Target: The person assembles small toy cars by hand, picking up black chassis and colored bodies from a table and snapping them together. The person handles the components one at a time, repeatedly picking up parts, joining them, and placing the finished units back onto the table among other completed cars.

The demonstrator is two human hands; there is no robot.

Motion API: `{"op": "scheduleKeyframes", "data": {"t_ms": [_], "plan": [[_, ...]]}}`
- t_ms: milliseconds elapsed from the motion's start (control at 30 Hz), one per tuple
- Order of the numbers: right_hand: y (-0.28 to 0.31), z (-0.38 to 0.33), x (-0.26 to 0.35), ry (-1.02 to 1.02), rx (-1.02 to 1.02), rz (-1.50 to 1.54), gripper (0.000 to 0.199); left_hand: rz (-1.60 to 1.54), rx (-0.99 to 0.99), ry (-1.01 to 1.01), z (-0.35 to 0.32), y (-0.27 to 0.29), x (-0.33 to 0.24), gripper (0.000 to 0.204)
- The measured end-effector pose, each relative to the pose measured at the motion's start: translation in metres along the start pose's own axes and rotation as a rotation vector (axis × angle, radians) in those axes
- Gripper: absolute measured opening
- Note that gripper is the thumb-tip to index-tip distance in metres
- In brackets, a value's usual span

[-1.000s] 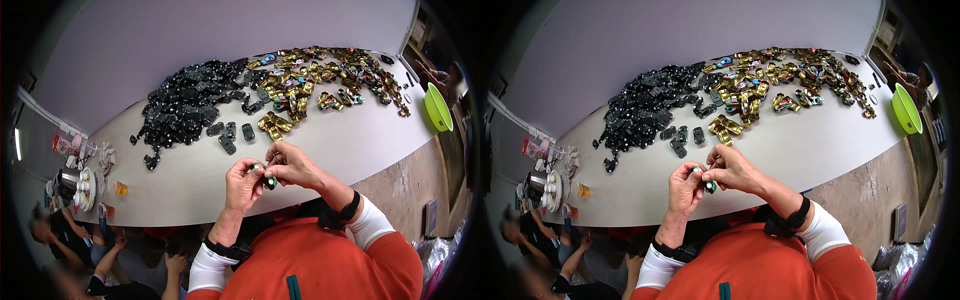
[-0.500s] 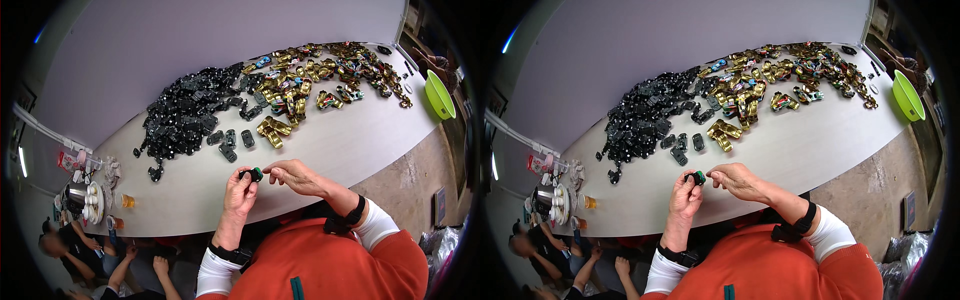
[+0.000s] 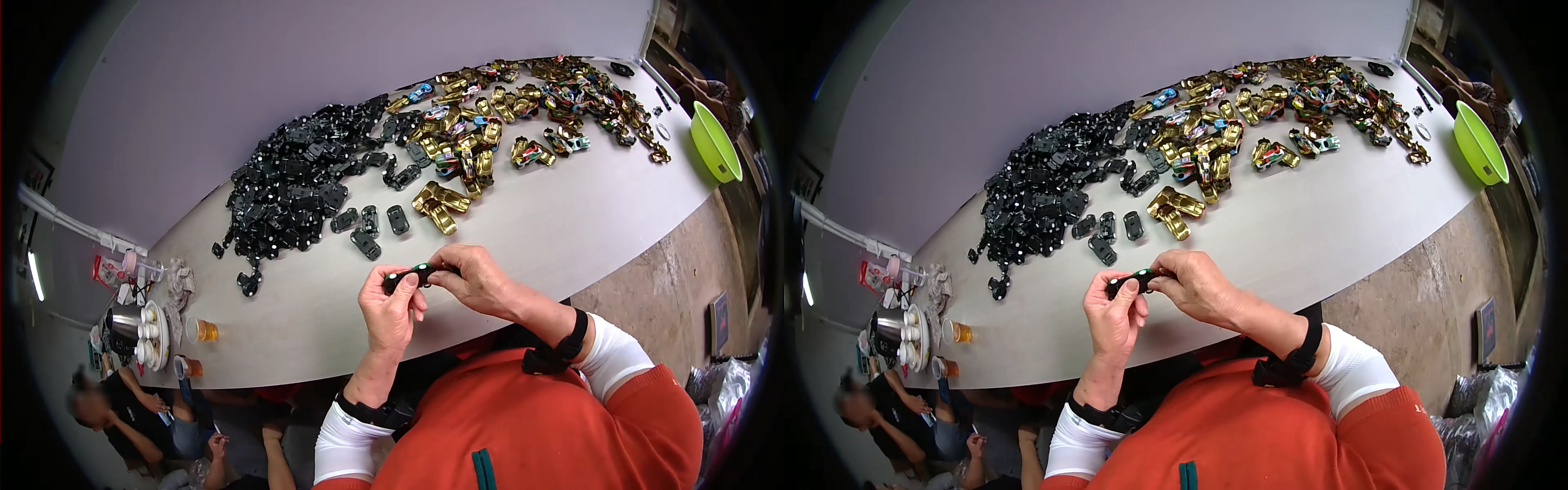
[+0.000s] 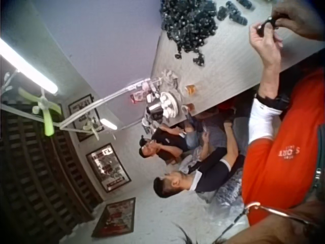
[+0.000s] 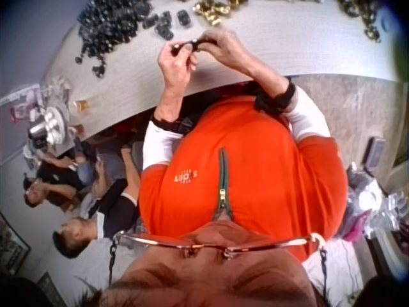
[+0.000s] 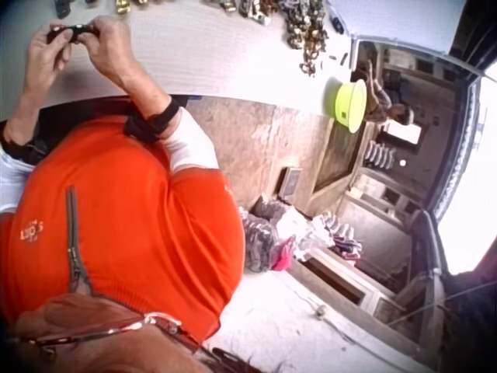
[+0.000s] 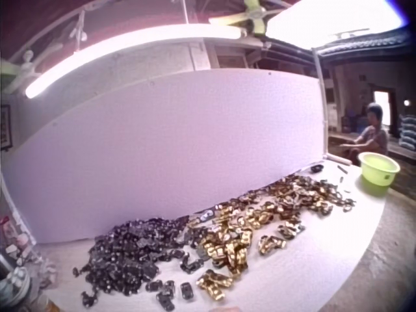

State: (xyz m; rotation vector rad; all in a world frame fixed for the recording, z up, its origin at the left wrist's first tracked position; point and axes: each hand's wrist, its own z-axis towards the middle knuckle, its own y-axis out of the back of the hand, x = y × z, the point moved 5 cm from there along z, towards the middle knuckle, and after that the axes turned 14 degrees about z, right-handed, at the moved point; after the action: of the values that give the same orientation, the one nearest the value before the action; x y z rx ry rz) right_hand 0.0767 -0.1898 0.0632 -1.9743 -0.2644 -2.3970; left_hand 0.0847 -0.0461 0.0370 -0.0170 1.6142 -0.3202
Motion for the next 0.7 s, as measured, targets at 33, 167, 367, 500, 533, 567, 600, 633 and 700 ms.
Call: {"op": "scheduleKeyframes", "data": {"t_ms": [33, 167, 367, 500, 533, 567, 600, 633, 700], "plan": [[-0.002, 0.0, -0.003, -0.015, 0.023, 0.019, 0.015, -0.077, -0.009, 0.073, 0.003, 0.004, 0.005, 0.013], [-0.002, -0.004, -0.018, -0.261, 0.134, 0.195, 0.02, -0.222, 0.005, 0.242, 0.009, 0.017, 0.026, 0.014], [-0.004, -0.006, -0.021, -0.366, 0.152, 0.248, 0.018, -0.16, 0.029, 0.198, 0.005, 0.014, 0.022, 0.013], [-0.004, -0.005, -0.014, -0.362, 0.133, 0.24, 0.014, -0.143, 0.017, 0.174, 0.002, 0.009, 0.014, 0.014], [-0.004, -0.006, -0.013, -0.352, 0.123, 0.26, 0.013, -0.15, 0.011, 0.17, 0.002, 0.009, 0.014, 0.013], [-0.005, -0.006, -0.012, -0.342, 0.112, 0.281, 0.013, -0.157, 0.007, 0.165, 0.002, 0.008, 0.014, 0.013], [-0.005, -0.007, -0.011, -0.332, 0.1, 0.302, 0.012, -0.164, 0.003, 0.162, 0.001, 0.007, 0.013, 0.013], [-0.005, -0.007, -0.011, -0.329, 0.103, 0.269, 0.011, -0.157, 0.001, 0.157, 0.0, 0.007, 0.012, 0.013], [-0.003, -0.007, -0.01, -0.324, 0.107, 0.205, 0.009, -0.144, -0.005, 0.147, -0.001, 0.005, 0.01, 0.012]]}}
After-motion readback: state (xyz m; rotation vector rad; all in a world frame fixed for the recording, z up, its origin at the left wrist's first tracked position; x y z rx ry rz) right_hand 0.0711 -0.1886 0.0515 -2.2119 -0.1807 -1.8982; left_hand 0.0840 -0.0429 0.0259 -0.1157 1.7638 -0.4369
